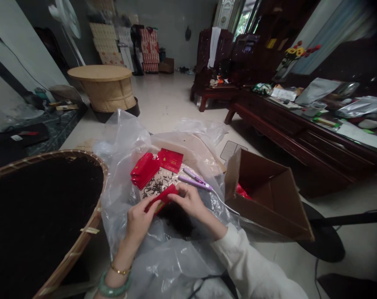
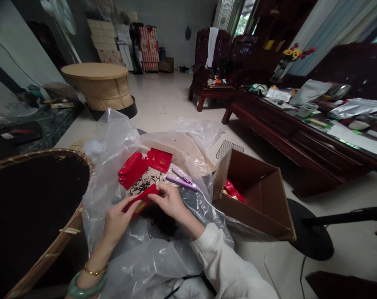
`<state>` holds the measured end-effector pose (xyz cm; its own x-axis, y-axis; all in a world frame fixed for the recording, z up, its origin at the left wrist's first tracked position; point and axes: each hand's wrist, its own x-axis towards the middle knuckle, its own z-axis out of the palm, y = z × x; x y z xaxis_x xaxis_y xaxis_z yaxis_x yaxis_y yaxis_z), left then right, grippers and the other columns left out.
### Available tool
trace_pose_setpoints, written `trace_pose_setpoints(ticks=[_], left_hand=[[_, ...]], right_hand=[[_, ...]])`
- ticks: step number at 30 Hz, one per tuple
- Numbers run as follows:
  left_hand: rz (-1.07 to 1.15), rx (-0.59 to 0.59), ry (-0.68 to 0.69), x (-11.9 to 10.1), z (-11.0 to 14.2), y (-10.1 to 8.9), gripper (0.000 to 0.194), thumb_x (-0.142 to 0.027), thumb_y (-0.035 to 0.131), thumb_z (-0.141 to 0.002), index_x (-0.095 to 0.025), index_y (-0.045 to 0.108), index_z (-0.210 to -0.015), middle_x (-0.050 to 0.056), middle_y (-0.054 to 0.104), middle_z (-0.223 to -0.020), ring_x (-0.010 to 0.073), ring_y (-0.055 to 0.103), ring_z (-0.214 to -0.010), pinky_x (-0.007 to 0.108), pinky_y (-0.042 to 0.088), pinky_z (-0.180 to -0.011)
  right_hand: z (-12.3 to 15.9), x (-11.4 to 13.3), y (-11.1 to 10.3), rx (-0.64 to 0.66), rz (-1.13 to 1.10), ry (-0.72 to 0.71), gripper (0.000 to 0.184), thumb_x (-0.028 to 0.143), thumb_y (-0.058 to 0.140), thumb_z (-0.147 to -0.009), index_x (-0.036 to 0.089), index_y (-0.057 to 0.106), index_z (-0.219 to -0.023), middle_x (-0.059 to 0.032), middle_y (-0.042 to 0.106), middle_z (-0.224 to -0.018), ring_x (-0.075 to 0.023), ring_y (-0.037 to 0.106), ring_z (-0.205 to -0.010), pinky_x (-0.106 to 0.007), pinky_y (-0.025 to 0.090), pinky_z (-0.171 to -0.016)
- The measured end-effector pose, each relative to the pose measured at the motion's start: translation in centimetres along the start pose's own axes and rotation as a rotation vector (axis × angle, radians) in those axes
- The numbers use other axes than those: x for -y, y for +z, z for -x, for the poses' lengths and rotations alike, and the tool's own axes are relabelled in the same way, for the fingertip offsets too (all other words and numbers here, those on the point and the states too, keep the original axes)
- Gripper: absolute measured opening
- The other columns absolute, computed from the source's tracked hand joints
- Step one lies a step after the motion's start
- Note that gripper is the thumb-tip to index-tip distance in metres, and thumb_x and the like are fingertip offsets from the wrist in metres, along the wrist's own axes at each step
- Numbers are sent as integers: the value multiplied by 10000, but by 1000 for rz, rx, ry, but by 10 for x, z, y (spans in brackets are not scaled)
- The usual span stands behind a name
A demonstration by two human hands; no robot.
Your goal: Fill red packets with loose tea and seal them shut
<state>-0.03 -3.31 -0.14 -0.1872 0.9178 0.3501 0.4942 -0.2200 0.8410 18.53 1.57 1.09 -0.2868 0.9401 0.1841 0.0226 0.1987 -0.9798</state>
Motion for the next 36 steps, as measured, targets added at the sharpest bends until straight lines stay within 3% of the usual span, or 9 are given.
trace_pose_setpoints(ticks=[3,6,10,17,20,23,27,30,36], left_hand=[[222,7,-304,7,-4,-3,542,-616,698,-710,-146,736,-977,102,760,-927,241,729,-769,353,618,-719],[429,28,-479,11,-4,-1,718,-738,651,-675,-92,716,-982,133,753,-912,252,719,-720,391,622,-655],[374,87,-418,8,-1,-2,703,-746,629,-702,-103,739,-964,156,736,-1027,301,683,-1018,423,567,-903],[327,223,-426,15,-5,-10,777,-771,448,-813,-93,701,-1097,170,710,-1119,283,685,-1015,424,544,-939],[130,99,-286,19,-4,-11,698,-678,386,-900,-106,646,-1205,171,690,-1164,278,667,-1055,425,546,-927],[-248,-42,130,13,1,-10,648,-570,548,-883,-130,521,-1359,187,601,-1316,320,561,-1222,483,469,-1021],[-581,168,554,5,2,-5,632,-300,674,-843,-181,445,-1420,157,558,-1383,343,511,-1251,499,451,-1012],[-570,212,565,11,-2,2,609,-149,603,-832,-170,429,-1415,146,607,-1310,311,566,-1169,478,478,-989],[-371,158,464,31,-3,11,487,-153,608,-791,-179,543,-1273,115,665,-1188,288,613,-1117,452,519,-966]], right_hand=[[2,3,-4,25,-141,35,359,533,671,-812,189,628,-908,-17,679,-856,-163,640,-771,-292,535,-731],[6,5,-4,237,-209,115,486,566,714,-767,175,661,-1051,-54,713,-989,-209,668,-925,-379,530,-904],[9,5,-1,457,-330,262,623,611,739,-723,152,671,-1139,-89,705,-1124,-252,634,-1106,-462,421,-1074],[11,-1,4,425,-482,436,677,712,679,-725,152,688,-1106,-111,706,-1121,-248,646,-1109,-467,355,-1134],[11,-1,2,443,-470,424,687,725,653,-742,157,685,-1126,-114,696,-1145,-236,643,-1120,-449,362,-1137],[7,3,-3,442,-369,382,713,761,589,-763,170,689,-1149,-112,696,-1152,-235,621,-1159,-453,371,-1135],[-5,8,-1,450,-198,282,702,790,471,-812,191,734,-1068,-94,708,-1121,-243,586,-1204,-466,315,-1176],[-14,8,9,454,-178,219,746,824,406,-811,193,746,-1017,-87,708,-1100,-245,602,-1173,-461,349,-1160],[-15,12,13,488,-79,215,744,806,355,-848,179,749,-923,-76,726,-957,-235,650,-1043,-479,421,-1098]])
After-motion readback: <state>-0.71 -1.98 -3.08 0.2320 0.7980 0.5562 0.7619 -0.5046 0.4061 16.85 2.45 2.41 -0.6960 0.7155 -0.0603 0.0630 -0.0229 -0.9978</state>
